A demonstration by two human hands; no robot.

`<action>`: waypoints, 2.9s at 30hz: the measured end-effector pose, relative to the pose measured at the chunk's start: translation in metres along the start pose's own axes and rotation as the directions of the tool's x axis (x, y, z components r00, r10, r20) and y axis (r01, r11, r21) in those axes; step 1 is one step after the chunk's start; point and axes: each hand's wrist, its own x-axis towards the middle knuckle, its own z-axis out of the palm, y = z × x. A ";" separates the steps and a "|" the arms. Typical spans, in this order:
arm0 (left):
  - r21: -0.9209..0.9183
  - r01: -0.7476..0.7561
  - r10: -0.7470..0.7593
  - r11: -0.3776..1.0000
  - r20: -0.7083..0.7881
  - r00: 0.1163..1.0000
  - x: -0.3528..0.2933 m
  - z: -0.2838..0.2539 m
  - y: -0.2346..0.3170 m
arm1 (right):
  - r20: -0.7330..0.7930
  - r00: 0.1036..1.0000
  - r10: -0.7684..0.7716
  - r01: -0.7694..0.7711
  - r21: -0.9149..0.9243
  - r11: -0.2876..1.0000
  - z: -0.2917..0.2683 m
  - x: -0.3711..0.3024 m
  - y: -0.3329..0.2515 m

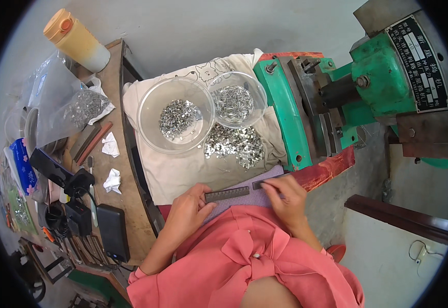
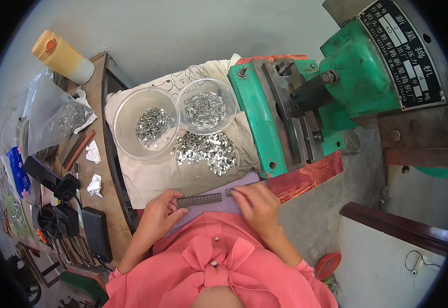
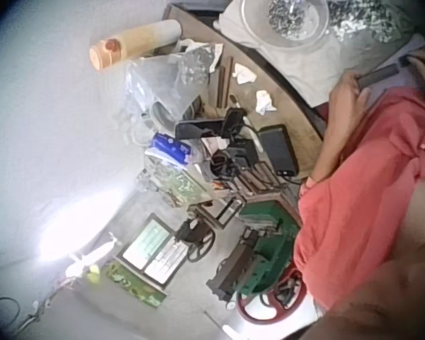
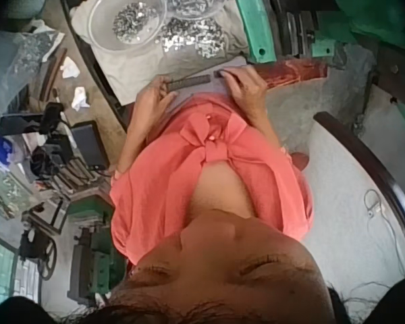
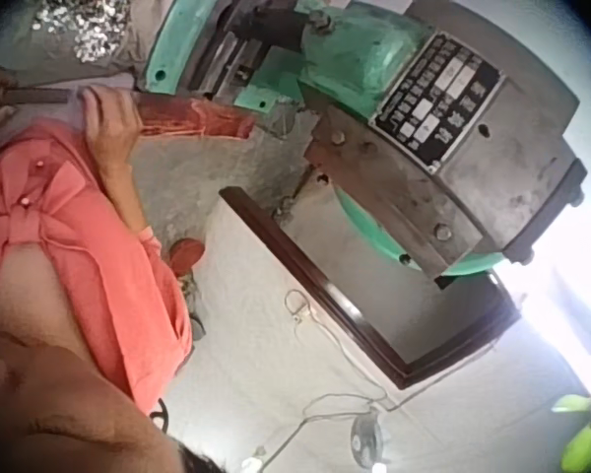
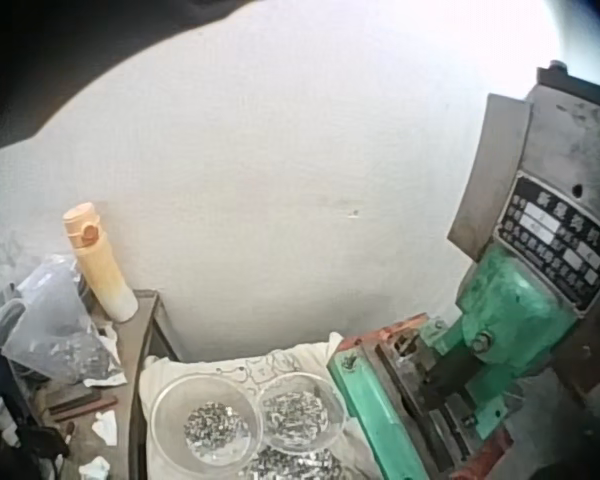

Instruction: The person picks small metal components from a container and places them into a metal tray. They then use a green manual press machine to process the parts, operating the lever to apply pressure. The person repeats this cycle of picking, placing, and pressing throughout the video.

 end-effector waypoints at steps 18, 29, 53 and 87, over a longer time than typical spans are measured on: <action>0.342 -0.256 0.312 0.904 -0.120 0.942 0.015 -0.008 0.008 | 0.071 0.985 -0.156 0.160 -0.054 0.986 0.068 0.026 -0.015; 0.459 -0.381 0.544 0.803 -0.303 0.782 0.057 0.004 -0.013 | 0.240 0.968 0.065 -0.059 -0.031 0.998 0.061 0.038 -0.022; 0.412 -0.332 0.501 0.849 -0.423 0.755 0.074 0.011 -0.022 | 0.259 0.962 -0.083 0.153 -0.263 0.953 0.071 0.033 -0.035; 0.282 -0.316 0.397 0.906 -0.306 0.865 0.051 -0.009 -0.023 | 0.255 0.941 -0.223 0.213 0.067 0.975 0.070 0.061 -0.020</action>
